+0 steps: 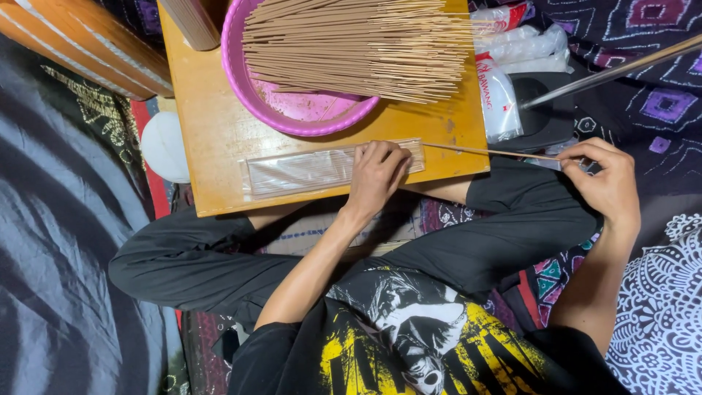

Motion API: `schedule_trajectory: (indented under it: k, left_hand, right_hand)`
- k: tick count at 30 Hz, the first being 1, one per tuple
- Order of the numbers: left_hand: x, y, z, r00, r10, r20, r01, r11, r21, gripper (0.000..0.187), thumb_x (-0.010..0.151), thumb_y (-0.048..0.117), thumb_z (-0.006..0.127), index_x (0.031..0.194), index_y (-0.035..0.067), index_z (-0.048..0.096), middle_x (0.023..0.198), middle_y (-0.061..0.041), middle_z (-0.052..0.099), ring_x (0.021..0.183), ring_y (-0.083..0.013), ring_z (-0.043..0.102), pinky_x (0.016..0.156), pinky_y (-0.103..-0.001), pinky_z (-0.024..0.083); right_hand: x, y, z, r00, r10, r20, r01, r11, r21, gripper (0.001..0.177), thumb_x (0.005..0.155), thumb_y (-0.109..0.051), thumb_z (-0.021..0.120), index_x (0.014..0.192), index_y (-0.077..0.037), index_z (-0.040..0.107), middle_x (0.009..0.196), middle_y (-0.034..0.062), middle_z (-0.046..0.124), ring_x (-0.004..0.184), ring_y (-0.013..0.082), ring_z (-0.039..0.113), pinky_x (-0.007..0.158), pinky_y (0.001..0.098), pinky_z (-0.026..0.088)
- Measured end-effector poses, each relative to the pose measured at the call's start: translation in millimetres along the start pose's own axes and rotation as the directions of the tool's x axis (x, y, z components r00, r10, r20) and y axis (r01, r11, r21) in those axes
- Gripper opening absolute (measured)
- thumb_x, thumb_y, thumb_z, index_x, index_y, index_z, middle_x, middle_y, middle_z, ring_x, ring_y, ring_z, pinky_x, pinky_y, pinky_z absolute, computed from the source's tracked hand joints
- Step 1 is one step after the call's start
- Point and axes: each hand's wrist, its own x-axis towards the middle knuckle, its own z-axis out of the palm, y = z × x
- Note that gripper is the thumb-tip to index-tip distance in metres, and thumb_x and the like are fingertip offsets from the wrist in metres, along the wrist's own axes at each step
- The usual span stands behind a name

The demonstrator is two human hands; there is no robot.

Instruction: The person packages incense sticks by placing them into clear plastic sleeves and then uses a finished stick to help slide or settle them within the sleeves.

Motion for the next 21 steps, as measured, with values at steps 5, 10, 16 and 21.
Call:
schedule_trajectory:
  k: [5, 10, 16, 21]
  left_hand:
    - [-1, 0, -1, 1.0, -0.006, 0.003, 0.006, 1.0, -0.016, 0.013, 0.093, 0.015, 0.071, 0.103, 0.006, 0.069, 0.097, -0.004, 0.06, 0.093, -0.0201, 0.053, 0.092, -0.037, 0.038]
    - [-3, -3, 3, 1.0, -0.024, -0.006, 0.024, 0.999, -0.028, 0.013, 0.095, 0.018, 0.07, 0.103, 0.007, 0.07, 0.097, -0.004, 0.061, 0.093, -0.0196, 0.054, 0.092, -0.038, 0.038]
    - [-1, 8, -14, 1.0, -0.018, 0.015, 0.019, 0.999, -0.031, 0.014, 0.094, 0.014, 0.07, 0.105, 0.006, 0.07, 0.097, -0.004, 0.059, 0.094, -0.0199, 0.054, 0.091, -0.036, 0.038]
    - [-15, 3, -49, 0.994, -0.099, -0.057, 0.101, 0.994, 0.05, 0.024, 0.091, 0.013, 0.074, 0.114, 0.007, 0.071, 0.111, -0.006, 0.064, 0.107, -0.0231, 0.056, 0.098, -0.039, 0.039]
  right_hand:
    - [-3, 7, -1, 1.0, 0.012, 0.002, -0.012, 1.0, 0.008, 0.021, 0.089, 0.012, 0.067, 0.109, 0.009, 0.074, 0.104, 0.0124, 0.067, 0.082, 0.0211, 0.055, 0.075, 0.0292, 0.043]
    - [-3, 9, 0, 1.0, 0.028, 0.009, -0.028, 0.999, 0.016, 0.023, 0.089, 0.013, 0.067, 0.111, 0.008, 0.074, 0.104, 0.0127, 0.067, 0.08, 0.0207, 0.055, 0.073, 0.0288, 0.042]
    - [9, -4, 23, 0.999, -0.015, 0.034, 0.013, 0.999, 0.048, 0.017, 0.091, 0.012, 0.067, 0.107, 0.009, 0.073, 0.101, 0.012, 0.067, 0.077, 0.0197, 0.054, 0.072, 0.0285, 0.043]
    - [21, -24, 48, 0.997, -0.066, 0.03, 0.062, 0.992, 0.113, 0.014, 0.092, 0.013, 0.069, 0.105, 0.009, 0.073, 0.102, 0.0111, 0.065, 0.08, 0.0191, 0.054, 0.074, 0.0286, 0.044]
